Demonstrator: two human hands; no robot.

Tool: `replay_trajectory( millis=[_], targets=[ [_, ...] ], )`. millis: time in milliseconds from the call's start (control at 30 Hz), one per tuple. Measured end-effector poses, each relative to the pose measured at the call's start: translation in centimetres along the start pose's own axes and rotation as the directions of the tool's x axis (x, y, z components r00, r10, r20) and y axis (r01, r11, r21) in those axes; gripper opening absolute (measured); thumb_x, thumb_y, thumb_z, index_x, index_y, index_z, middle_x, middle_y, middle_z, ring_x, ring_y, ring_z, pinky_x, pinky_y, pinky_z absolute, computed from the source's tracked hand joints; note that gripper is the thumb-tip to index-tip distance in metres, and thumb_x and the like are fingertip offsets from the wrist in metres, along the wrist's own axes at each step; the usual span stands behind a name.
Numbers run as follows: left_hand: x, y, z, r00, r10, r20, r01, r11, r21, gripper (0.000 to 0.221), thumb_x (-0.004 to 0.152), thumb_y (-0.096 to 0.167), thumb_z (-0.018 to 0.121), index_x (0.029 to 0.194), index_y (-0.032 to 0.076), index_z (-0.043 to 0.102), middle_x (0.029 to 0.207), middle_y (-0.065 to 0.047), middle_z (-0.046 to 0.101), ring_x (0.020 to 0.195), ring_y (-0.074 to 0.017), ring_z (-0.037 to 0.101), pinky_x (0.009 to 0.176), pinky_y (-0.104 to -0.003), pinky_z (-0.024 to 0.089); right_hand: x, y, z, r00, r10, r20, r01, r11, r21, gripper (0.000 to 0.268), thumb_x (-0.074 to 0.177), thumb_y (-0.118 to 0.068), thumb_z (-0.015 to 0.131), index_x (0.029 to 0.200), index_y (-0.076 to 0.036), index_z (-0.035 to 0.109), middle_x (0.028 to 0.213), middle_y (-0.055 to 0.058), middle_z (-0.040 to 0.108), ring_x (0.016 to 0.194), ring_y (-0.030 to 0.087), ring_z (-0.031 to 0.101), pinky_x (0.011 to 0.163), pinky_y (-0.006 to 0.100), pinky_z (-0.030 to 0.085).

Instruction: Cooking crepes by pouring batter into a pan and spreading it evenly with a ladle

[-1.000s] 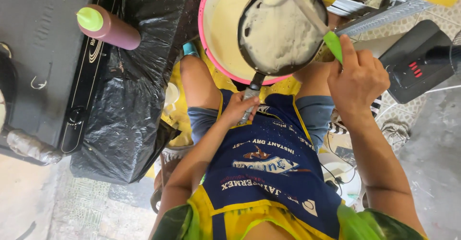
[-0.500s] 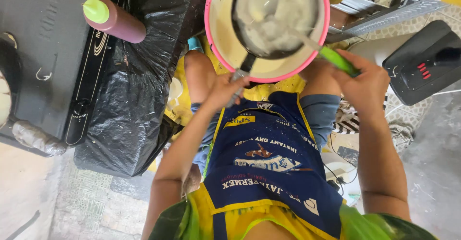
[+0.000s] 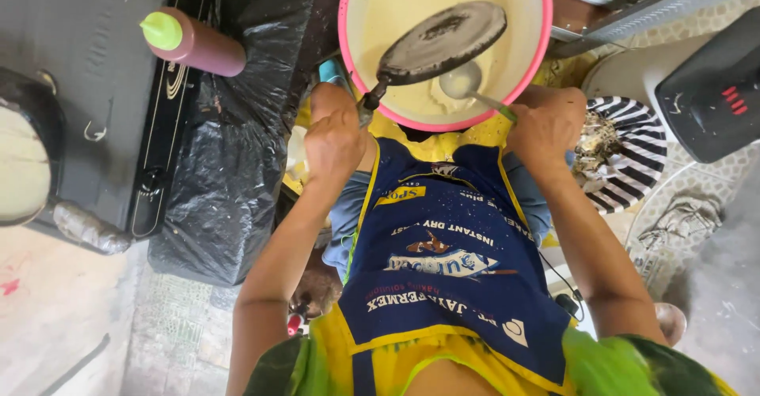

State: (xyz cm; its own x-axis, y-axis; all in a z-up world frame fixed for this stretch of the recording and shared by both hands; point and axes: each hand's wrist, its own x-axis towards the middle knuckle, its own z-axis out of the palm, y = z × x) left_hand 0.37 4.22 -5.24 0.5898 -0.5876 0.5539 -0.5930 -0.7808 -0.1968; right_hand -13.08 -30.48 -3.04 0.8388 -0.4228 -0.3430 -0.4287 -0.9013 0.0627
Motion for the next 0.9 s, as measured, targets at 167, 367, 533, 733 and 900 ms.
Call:
replay_trajectory(
  millis=[167,367,533,733,900],
  targets=[
    [0.0,2.6,0.0,0.998,-0.053,-0.034,0.053,0.998,-0.015,0.023,0.093,0.031,0.051,0.086,0.013,0.063,0.065,0.000,0.045,0.050,-0.0196,0.054,0.049,-0.032,0.047,2.1,1.4,6.6,0.987,-0.108,-0.120,0.101,0.993,-0.061,0.033,0.090,-0.036,0.058,0.117,-0.043,0.076,0.078,-0.003,0.074,0.082,0.022,0.077,0.068,0.041,0.059],
    [-2.9,6.2,5.7,0.979,-0.191,-0.075,0.201,0.966,0.163,0.012,0.082,0.016,0.051,0.079,0.007,0.058,0.061,-0.011,0.043,0.046,-0.0284,0.046,0.039,-0.049,0.036,2.5,2.0,2.2,0.973,-0.191,-0.128,0.164,0.967,-0.195,0.032,0.096,-0.026,0.060,0.119,-0.021,0.081,0.088,0.012,0.082,0.096,0.029,0.080,0.080,0.042,0.061],
    [-2.3,6.4,3.3,0.931,-0.362,0.054,0.362,0.890,-0.275,0.035,0.089,0.043,0.064,0.096,0.009,0.069,0.069,-0.007,0.059,0.056,-0.0269,0.064,0.054,-0.038,0.052,1.6,-1.1,0.0,0.867,-0.313,-0.387,0.201,0.931,-0.303,0.047,0.087,-0.062,0.070,0.126,-0.035,0.079,0.098,0.002,0.076,0.092,0.026,0.075,0.083,0.037,0.054],
    [0.7,4.4,-2.1,0.471,-0.389,0.792,0.882,0.219,-0.417,0.041,0.091,0.056,0.062,0.090,0.016,0.067,0.084,-0.013,0.075,0.085,-0.0351,0.072,0.064,-0.047,0.048,2.9,-19.0,-21.3,0.819,-0.513,-0.257,0.546,0.558,0.625,0.040,0.106,-0.029,0.060,0.140,-0.009,0.065,0.118,0.011,0.074,0.116,0.020,0.066,0.095,0.036,0.055],
    [-1.1,5.7,-0.9,0.287,-0.230,0.930,0.948,-0.070,-0.310,0.051,0.083,0.064,0.066,0.075,0.014,0.061,0.068,-0.007,0.064,0.067,-0.0154,0.062,0.061,-0.038,0.041,17.1,-35.9,-22.3,0.758,-0.646,-0.093,0.463,0.432,0.774,0.071,0.105,-0.053,0.042,0.157,-0.006,0.031,0.157,0.022,0.041,0.141,0.041,0.047,0.114,0.054,0.043]
  ],
)
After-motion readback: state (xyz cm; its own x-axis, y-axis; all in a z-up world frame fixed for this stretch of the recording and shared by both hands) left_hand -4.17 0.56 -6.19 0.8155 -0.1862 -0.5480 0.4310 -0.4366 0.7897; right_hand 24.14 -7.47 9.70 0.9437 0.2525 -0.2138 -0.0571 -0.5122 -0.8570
